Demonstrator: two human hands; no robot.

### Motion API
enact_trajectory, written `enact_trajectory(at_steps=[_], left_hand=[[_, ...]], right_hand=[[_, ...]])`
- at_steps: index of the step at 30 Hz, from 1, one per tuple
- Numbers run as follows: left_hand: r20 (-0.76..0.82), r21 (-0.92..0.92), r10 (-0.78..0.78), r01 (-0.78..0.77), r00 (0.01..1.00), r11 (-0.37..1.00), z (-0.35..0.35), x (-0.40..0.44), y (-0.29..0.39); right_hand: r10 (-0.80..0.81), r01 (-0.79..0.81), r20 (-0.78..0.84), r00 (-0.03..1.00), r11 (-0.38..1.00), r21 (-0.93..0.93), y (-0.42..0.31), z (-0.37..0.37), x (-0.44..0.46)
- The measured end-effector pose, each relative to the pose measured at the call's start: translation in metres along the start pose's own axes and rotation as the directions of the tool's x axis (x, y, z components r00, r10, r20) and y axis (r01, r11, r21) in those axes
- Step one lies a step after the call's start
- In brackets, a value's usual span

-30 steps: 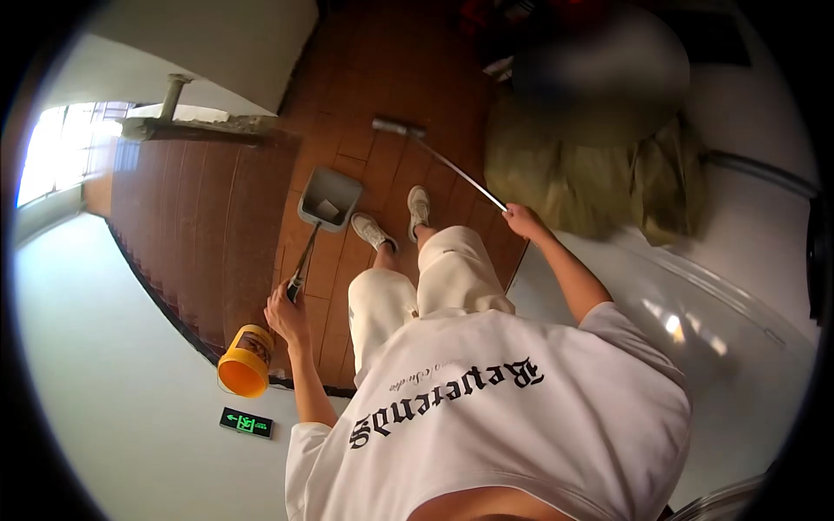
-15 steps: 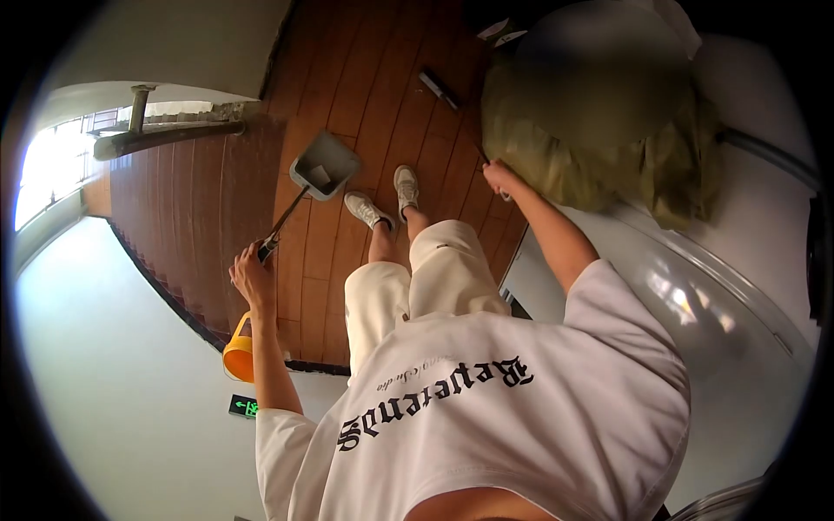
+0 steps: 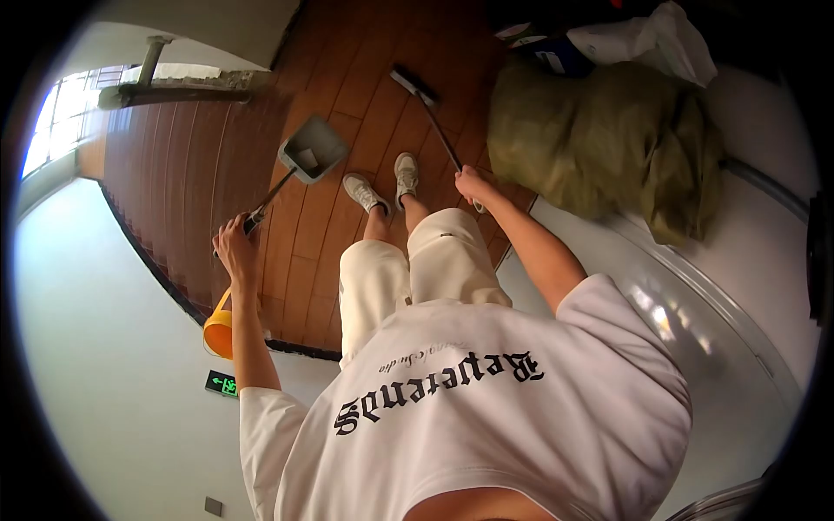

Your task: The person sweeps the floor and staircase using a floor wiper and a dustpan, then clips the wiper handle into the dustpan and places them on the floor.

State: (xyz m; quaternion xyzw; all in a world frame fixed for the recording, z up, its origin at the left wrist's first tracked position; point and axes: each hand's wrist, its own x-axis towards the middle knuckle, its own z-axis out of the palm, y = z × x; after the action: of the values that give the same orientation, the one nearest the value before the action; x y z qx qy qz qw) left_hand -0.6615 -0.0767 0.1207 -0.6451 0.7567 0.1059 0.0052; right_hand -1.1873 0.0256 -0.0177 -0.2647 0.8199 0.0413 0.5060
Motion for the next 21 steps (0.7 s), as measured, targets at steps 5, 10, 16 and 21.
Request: enact_trajectory(at_steps=[5,10,16,21], left_hand=[[0.017,0.010,0.015,-0.015,1.000,1.000,0.011,0.001,-0.009],[0.012,0.033,0.033,-0.033,0.999,0.999,0.016,0.007,-0.012],[0.010,0.061,0.060,-0.061,0.998,0.996,0.018,0.014,-0.006],[0.024,0.117,0.042,-0.045,0.999,0.992,0.022,0.016,-0.004]], right_hand=[[-0.067,0.070,0.040,0.997,0.995,-0.075,0.016,0.033,-0.024],[-0.056,0.032,0.192,0.980,0.992,0.123,0.016,0.006,-0.047],[-0.017,0.005,0.073,0.997,0.987,0.162,0.012,-0.025,-0.087],[-0.109,0.112,-0.052,0.993,0.993,0.044,-0.020,0.008,-0.058]])
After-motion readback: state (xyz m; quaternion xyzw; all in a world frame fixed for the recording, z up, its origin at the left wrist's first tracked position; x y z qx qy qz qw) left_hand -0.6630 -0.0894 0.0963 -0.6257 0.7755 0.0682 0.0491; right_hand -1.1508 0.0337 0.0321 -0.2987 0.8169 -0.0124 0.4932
